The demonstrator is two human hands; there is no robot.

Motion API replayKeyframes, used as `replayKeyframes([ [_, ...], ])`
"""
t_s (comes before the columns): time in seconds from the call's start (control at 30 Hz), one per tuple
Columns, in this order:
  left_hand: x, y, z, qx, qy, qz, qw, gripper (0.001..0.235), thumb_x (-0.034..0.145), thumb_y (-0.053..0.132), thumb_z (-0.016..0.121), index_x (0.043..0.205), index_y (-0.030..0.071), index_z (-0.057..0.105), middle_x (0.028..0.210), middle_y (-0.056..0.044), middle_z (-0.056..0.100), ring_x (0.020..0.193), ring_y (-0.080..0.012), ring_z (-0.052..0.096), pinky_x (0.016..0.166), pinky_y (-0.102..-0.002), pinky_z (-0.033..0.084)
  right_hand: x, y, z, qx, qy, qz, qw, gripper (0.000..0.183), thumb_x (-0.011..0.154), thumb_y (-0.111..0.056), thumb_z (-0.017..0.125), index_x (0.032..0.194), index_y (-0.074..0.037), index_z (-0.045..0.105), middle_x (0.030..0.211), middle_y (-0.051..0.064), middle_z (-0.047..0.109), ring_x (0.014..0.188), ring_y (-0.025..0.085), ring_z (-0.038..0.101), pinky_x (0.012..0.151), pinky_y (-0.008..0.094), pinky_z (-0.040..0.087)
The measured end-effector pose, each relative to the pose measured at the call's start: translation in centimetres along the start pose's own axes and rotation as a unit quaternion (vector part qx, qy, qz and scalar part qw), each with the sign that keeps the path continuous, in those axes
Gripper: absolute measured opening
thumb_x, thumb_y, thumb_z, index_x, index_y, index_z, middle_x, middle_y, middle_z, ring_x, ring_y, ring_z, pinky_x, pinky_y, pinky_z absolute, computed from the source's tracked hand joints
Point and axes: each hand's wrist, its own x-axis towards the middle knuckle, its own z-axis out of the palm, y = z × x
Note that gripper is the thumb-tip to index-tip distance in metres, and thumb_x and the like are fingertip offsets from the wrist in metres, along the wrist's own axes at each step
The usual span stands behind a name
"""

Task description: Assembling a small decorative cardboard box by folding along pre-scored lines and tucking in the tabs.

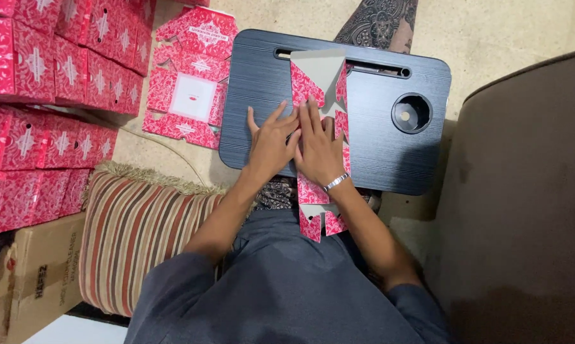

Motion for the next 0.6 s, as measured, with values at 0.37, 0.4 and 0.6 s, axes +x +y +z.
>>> replayKeyframes([
  [0.37, 0.0, -0.4, 0.4, 0.025, -0.012, -0.013, 1.0, 0.058, 0.105, 0.024, 0.054, 0.156, 0.003, 0.035, 0.133, -0.019, 0.069, 0.15, -0.0316, 0.036, 0.107, -0.08, -0.011, -0.1, 0.8, 2.2, -0.114, 0.028, -0.006, 0.993, 0.07, 0.102, -0.034, 0.037, 0.166, -0.014, 0.015, 0.171, 0.007, 0.01, 0.129, 0.039, 0.032, 0.097, 0.067, 0.036],
  [0.4, 0.2, -0.4, 0.6, 0.041, -0.018, -0.009, 0.999, 0.06, 0.108, 0.023, 0.05, 0.159, 0.001, 0.027, 0.134, -0.021, 0.068, 0.151, -0.0325, 0.034, 0.106, -0.081, -0.01, -0.1, 0.8, 2.3, -0.148, 0.046, -0.012, 0.988, 0.067, 0.103, -0.033, 0.035, 0.166, -0.015, 0.017, 0.17, 0.007, 0.011, 0.132, 0.039, 0.029, 0.096, 0.062, 0.035],
  [0.6, 4.0, -1.1, 1.3, 0.073, -0.023, -0.009, 0.997, 0.067, 0.102, 0.011, 0.053, 0.158, -0.004, 0.019, 0.142, -0.023, 0.062, 0.153, -0.034, 0.028, 0.106, -0.082, -0.006, 0.4, 1.5, 3.6, -0.114, 0.097, -0.041, 0.988, 0.067, 0.102, -0.038, 0.038, 0.162, -0.011, 0.027, 0.17, 0.012, 0.021, 0.156, 0.035, 0.011, 0.109, 0.072, 0.001],
])
